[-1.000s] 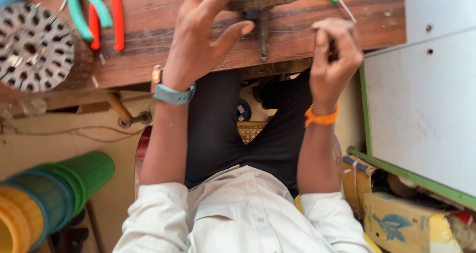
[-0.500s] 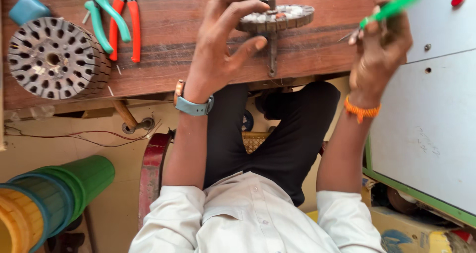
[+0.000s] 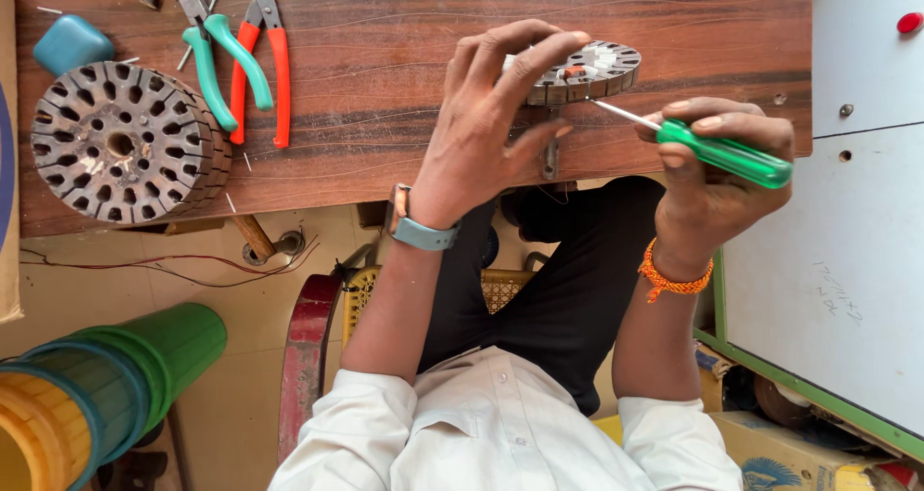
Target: The person uses a green screwdriver to adjust a small cylindrical electrical component with copper windings on a wooden workbench. They repeatedly insert and remove a small white rectangular piece into slots on the component while rotating it with their left hand. The person also wipes the component with a dark cloth during the process.
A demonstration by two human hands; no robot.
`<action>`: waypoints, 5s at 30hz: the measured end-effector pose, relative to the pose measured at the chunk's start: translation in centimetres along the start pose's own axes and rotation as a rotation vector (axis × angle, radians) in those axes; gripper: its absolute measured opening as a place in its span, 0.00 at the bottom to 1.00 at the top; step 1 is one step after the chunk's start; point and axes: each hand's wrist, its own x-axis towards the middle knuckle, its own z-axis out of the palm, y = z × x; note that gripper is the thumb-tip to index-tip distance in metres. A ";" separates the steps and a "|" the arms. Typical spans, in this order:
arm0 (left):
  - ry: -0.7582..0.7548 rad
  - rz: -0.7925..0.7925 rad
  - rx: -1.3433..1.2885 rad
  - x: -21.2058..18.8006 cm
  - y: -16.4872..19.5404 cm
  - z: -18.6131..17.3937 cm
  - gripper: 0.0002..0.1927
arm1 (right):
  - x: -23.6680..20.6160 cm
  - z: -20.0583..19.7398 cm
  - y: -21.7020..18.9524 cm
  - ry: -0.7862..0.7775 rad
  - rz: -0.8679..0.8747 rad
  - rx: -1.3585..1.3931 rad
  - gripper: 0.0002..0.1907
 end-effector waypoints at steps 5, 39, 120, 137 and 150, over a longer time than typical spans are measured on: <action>0.023 -0.033 0.082 0.1 0.2 1.4 0.31 | 0.6 -0.1 -0.3 -0.078 -0.035 -0.073 0.18; 0.132 -0.003 0.094 -0.4 -1.3 2.6 0.26 | 2.6 3.1 -5.7 -0.399 -0.016 -0.465 0.07; 0.069 -0.575 -0.145 -4.9 3.1 -3.2 0.26 | 2.4 -7.7 11.7 0.026 0.264 -0.365 0.05; 0.056 -0.678 -0.656 -7.1 2.9 -3.8 0.09 | -0.2 -2.2 1.7 -0.162 0.055 -0.243 0.14; 0.186 -0.472 0.199 -6.8 5.6 -2.6 0.06 | 6.4 4.8 -2.5 -0.795 -0.318 -0.554 0.24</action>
